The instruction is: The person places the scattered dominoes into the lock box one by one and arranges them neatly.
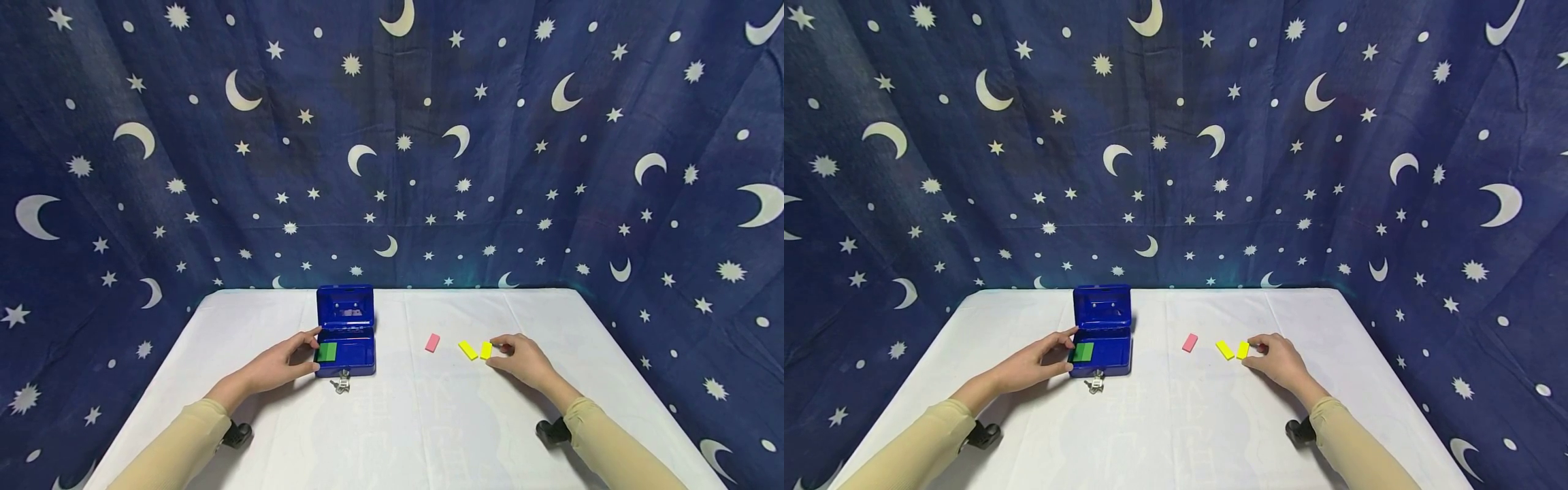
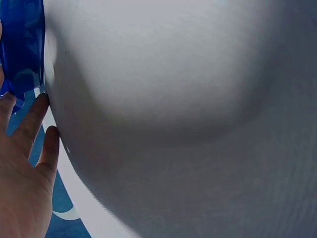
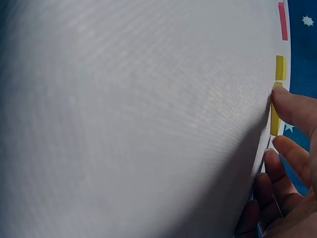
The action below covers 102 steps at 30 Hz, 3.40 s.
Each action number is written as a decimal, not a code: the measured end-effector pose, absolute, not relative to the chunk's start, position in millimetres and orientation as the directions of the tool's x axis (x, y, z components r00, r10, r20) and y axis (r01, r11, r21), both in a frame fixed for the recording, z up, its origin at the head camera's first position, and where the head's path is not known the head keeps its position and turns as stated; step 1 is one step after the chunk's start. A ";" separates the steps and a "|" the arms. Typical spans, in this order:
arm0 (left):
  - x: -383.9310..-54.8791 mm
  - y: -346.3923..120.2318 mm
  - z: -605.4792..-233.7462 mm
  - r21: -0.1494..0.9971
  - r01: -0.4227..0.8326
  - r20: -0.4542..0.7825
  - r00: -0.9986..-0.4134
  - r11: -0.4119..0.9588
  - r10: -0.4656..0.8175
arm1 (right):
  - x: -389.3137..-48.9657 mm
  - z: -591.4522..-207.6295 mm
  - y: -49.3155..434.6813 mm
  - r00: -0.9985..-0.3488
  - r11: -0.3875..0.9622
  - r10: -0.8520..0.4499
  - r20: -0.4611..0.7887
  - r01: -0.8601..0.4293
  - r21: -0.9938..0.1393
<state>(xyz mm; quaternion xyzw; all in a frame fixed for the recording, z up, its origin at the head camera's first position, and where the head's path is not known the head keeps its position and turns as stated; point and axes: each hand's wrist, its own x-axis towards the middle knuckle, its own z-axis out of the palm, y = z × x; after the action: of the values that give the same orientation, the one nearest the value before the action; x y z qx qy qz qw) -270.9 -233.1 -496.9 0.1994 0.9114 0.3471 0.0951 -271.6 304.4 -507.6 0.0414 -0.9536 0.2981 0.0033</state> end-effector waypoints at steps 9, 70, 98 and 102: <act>-269.8 -232.6 -495.7 0.663 0.309 -0.022 -0.902 0.682 0.431 | -271.5 -509.1 305.3 -0.996 0.812 -0.079 0.044 -0.090 -0.576; -269.6 -231.5 -496.0 0.661 0.302 -0.026 -0.906 0.687 0.423 | -269.0 -511.0 303.8 -0.994 0.827 -0.077 0.082 -0.110 -0.552; -267.4 -230.5 -493.9 0.666 0.291 -0.038 -0.906 0.686 0.421 | -267.3 -512.1 301.9 -0.997 0.833 -0.049 0.061 -0.075 -0.548; -267.2 -229.9 -493.7 0.665 0.288 -0.041 -0.907 0.690 0.418 | -267.0 -511.6 301.6 -0.997 0.833 -0.049 0.066 -0.077 -0.548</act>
<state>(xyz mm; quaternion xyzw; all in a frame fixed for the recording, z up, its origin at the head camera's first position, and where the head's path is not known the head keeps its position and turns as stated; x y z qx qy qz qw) -267.2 -229.9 -493.7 0.1931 0.9142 0.3435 0.0952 -267.0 301.6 -511.6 0.0329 -0.9571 0.2870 0.0247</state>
